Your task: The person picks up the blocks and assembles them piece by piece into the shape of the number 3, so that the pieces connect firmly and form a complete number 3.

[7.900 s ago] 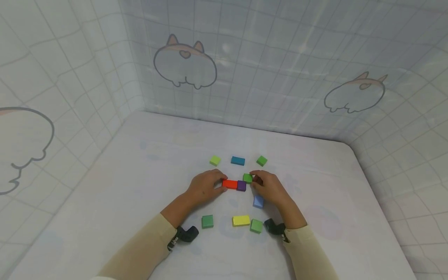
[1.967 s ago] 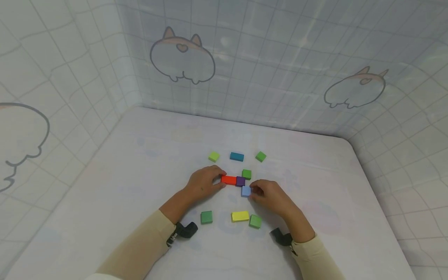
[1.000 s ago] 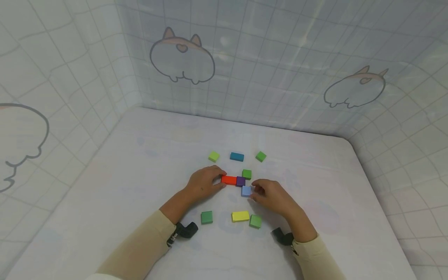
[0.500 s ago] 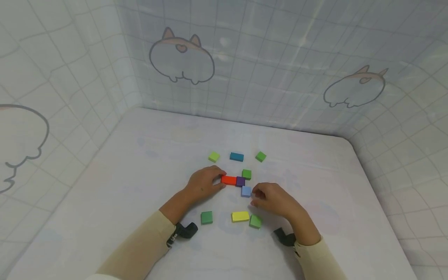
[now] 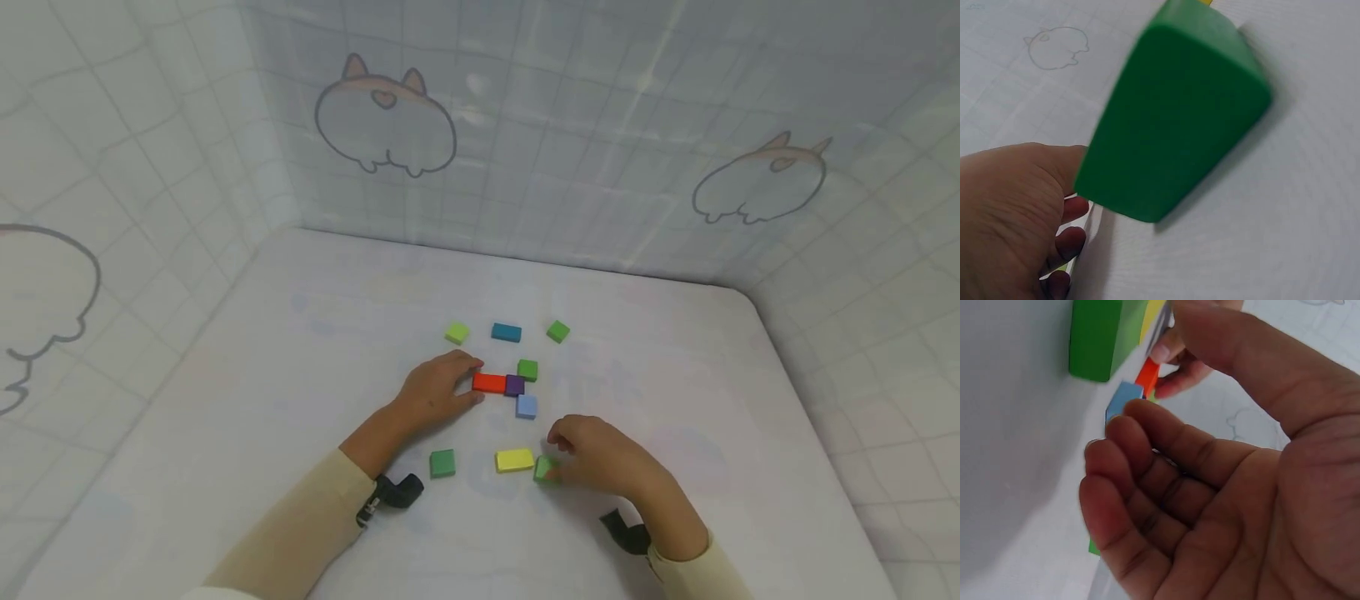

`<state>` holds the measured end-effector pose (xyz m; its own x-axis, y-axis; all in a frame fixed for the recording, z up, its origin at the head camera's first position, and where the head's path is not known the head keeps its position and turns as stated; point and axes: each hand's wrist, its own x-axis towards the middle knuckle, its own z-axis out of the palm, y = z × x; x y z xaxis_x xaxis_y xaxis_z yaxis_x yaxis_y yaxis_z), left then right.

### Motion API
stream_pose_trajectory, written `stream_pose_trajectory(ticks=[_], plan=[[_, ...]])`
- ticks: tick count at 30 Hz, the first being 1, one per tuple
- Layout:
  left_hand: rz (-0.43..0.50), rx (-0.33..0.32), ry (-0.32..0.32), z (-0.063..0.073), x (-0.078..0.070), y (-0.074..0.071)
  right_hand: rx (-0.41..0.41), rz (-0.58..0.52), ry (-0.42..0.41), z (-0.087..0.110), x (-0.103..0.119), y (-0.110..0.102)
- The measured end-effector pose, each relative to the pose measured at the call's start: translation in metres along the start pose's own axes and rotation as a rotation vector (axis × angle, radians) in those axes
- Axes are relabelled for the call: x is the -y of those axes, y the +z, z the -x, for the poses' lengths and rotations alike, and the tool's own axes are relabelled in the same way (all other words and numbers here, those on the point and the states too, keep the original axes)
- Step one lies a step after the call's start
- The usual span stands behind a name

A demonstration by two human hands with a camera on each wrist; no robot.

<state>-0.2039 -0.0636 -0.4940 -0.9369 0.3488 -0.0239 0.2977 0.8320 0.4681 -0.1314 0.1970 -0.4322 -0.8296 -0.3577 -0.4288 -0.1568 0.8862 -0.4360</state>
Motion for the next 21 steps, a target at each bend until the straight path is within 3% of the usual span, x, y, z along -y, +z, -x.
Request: stream_pose_trajectory(ticks=[12, 21], plan=[[0.012, -0.009, 0.000, -0.0024, 0.0047, 0.0046, -0.040, 0.094, -0.020, 0.0024, 0.0021, 0.0075], [0.004, -0.020, 0.029, -0.0041, 0.0056, 0.0040, -0.109, 0.086, -0.024, -0.0030, 0.0003, 0.0068]])
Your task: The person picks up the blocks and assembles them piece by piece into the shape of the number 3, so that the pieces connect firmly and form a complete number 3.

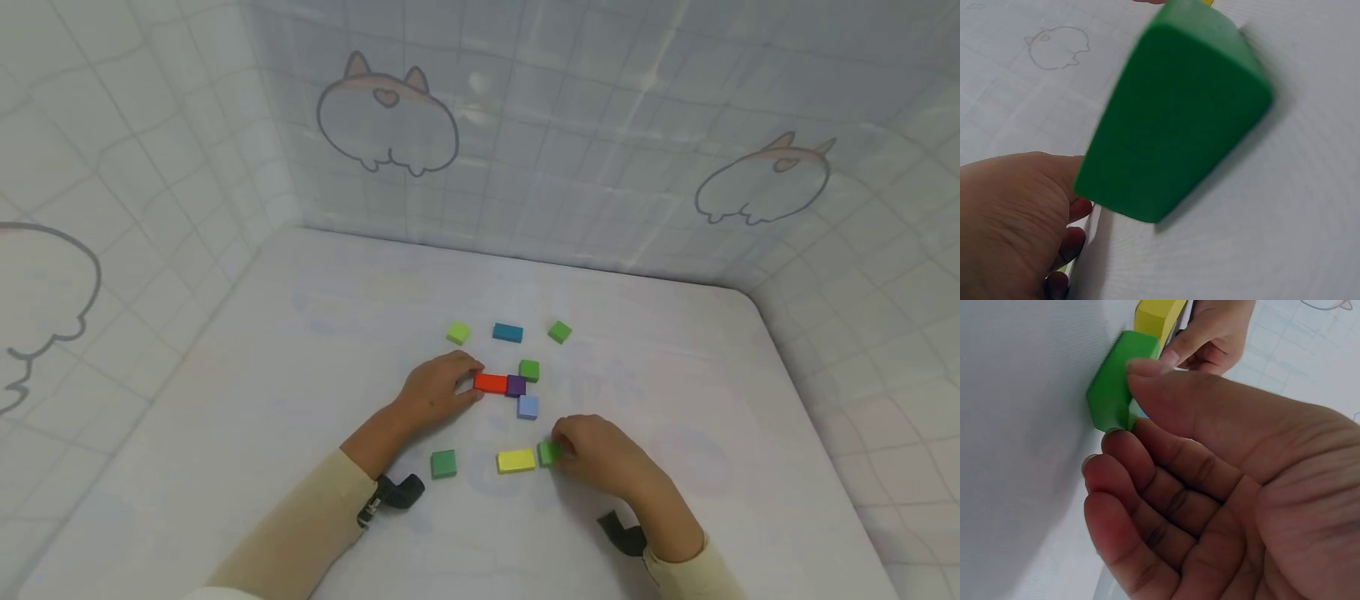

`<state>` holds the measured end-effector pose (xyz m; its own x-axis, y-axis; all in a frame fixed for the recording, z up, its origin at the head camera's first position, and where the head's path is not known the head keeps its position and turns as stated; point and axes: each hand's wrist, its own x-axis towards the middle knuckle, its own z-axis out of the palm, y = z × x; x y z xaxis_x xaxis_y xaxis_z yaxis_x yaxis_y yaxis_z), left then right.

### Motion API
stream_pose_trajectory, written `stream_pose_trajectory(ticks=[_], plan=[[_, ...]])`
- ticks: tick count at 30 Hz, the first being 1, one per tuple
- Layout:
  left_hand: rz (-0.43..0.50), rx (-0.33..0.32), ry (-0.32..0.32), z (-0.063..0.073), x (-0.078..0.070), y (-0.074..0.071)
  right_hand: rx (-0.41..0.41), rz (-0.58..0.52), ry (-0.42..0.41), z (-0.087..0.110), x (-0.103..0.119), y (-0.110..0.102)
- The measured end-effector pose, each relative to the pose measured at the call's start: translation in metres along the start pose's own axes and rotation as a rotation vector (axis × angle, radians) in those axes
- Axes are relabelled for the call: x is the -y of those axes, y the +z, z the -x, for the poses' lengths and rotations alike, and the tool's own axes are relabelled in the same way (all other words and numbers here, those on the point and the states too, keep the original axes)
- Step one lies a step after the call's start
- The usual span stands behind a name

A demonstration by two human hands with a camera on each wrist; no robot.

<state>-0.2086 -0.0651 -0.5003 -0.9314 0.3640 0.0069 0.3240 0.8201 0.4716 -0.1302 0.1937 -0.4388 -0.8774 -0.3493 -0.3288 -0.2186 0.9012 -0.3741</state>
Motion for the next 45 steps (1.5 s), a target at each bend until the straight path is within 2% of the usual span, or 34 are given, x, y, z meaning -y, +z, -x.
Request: stream_pose_trajectory(ticks=[9, 18, 24, 36, 45], plan=[[-0.015, -0.008, -0.002, -0.001, 0.000, 0.000, -0.021, -0.057, 0.013, -0.006, -0.004, 0.002], [-0.013, 0.002, -0.004, 0.000, -0.001, 0.000, -0.044, -0.062, 0.041, -0.012, -0.006, 0.008], [-0.021, -0.014, 0.010, 0.001, 0.000, 0.001, -0.066, -0.077, 0.039, -0.013, -0.004, 0.010], [-0.022, -0.018, 0.015, 0.001, 0.000, 0.000, -0.075, -0.114, -0.040, -0.011, -0.017, 0.010], [-0.004, -0.011, 0.018, 0.001, 0.001, -0.001, -0.079, -0.135, -0.051, -0.013, -0.018, 0.014]])
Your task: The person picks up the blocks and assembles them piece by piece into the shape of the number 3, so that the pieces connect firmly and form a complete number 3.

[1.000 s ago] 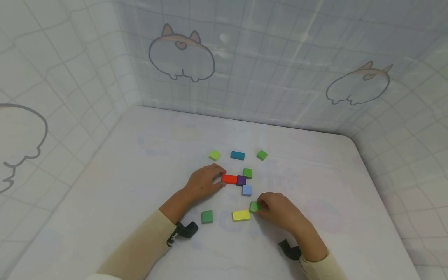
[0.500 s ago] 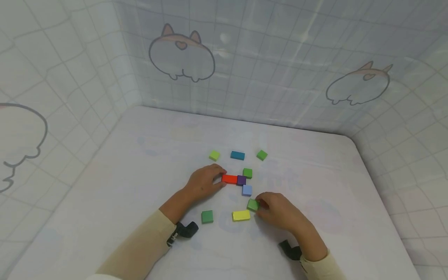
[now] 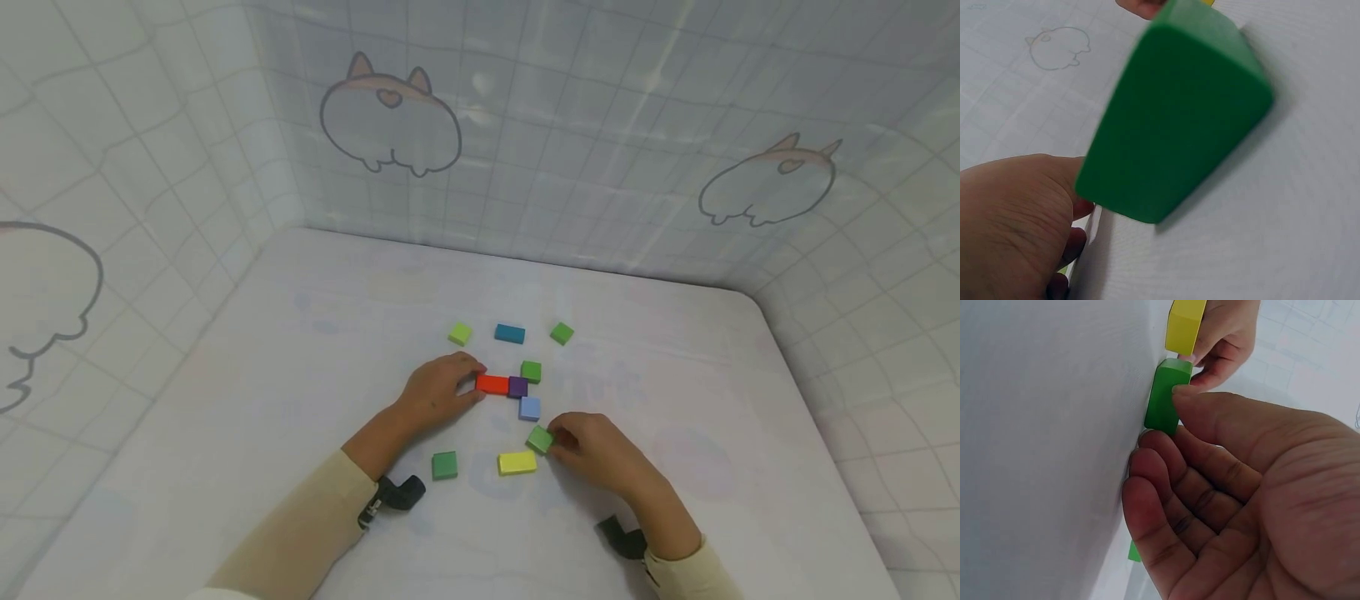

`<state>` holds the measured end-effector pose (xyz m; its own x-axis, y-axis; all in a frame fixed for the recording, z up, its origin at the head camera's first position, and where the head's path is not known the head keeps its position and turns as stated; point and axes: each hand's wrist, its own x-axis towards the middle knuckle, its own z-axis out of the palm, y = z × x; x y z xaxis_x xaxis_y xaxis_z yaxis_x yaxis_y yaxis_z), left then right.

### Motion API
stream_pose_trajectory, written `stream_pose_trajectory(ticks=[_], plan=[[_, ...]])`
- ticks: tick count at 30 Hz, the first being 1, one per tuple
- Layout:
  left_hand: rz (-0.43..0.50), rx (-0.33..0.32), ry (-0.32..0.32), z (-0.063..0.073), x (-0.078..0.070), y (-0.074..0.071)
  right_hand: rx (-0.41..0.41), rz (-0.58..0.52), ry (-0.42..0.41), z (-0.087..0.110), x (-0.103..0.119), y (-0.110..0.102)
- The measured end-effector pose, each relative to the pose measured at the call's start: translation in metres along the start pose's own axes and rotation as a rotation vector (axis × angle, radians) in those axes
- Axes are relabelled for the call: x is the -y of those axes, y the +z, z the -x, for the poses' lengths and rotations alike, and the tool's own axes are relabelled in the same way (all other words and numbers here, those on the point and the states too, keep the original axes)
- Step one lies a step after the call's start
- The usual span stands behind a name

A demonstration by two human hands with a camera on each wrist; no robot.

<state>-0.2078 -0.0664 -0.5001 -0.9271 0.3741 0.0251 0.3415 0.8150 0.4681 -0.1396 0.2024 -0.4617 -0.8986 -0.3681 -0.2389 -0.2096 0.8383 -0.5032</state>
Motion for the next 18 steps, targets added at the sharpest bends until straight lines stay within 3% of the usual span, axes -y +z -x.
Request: stream_pose_trajectory(ticks=[9, 18], plan=[[-0.002, -0.006, 0.003, 0.0001, 0.0001, 0.0002, -0.020, -0.007, -0.027, -0.0015, 0.0027, 0.0025], [0.001, -0.004, -0.001, -0.0005, 0.0002, 0.0003, -0.025, -0.004, 0.008, -0.0033, 0.0083, 0.0049]])
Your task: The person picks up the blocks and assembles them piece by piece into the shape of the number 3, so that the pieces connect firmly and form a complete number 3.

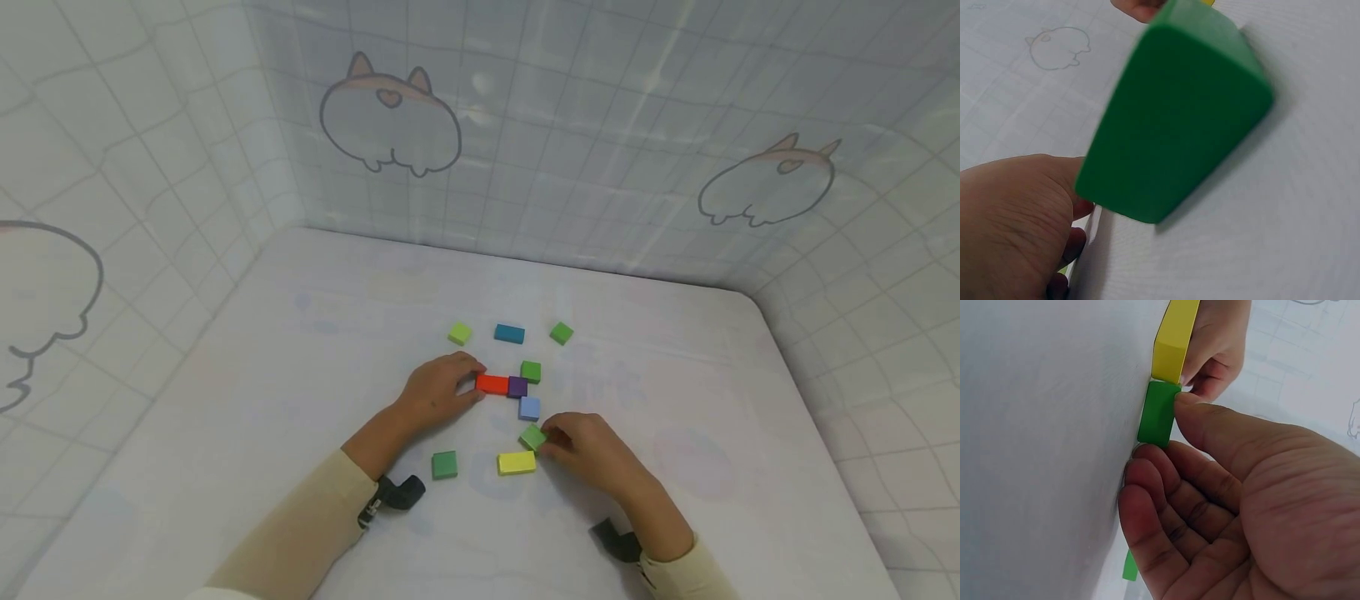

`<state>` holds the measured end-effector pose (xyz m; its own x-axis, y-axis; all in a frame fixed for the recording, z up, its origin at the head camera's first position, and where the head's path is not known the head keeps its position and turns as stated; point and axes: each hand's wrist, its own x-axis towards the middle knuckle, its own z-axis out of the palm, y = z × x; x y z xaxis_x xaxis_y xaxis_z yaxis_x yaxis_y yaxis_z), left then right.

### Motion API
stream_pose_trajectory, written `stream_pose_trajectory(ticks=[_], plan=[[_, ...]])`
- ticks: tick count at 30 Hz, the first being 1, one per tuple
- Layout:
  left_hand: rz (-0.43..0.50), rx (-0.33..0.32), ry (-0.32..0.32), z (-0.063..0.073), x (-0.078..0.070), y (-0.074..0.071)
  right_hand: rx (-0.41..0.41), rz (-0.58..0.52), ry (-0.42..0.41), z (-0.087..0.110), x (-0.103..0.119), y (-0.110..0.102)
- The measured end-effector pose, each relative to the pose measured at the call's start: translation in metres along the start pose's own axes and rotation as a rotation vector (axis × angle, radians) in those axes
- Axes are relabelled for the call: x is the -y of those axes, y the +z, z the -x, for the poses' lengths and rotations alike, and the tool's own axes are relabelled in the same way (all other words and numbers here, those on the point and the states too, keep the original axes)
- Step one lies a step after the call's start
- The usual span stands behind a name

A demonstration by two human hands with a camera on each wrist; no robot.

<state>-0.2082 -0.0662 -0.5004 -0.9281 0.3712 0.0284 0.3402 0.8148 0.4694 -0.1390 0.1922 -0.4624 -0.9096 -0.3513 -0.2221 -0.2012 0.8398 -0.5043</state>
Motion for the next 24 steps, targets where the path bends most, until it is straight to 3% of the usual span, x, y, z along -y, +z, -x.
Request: stream_pose_trajectory(ticks=[9, 24], plan=[[-0.007, -0.002, 0.006, -0.0010, 0.0017, 0.0012, -0.019, 0.008, 0.000, 0.0006, 0.0035, 0.0011], [-0.006, -0.010, 0.016, -0.0019, 0.0029, 0.0021, -0.101, 0.089, -0.120, 0.0047, 0.0029, 0.0033]])
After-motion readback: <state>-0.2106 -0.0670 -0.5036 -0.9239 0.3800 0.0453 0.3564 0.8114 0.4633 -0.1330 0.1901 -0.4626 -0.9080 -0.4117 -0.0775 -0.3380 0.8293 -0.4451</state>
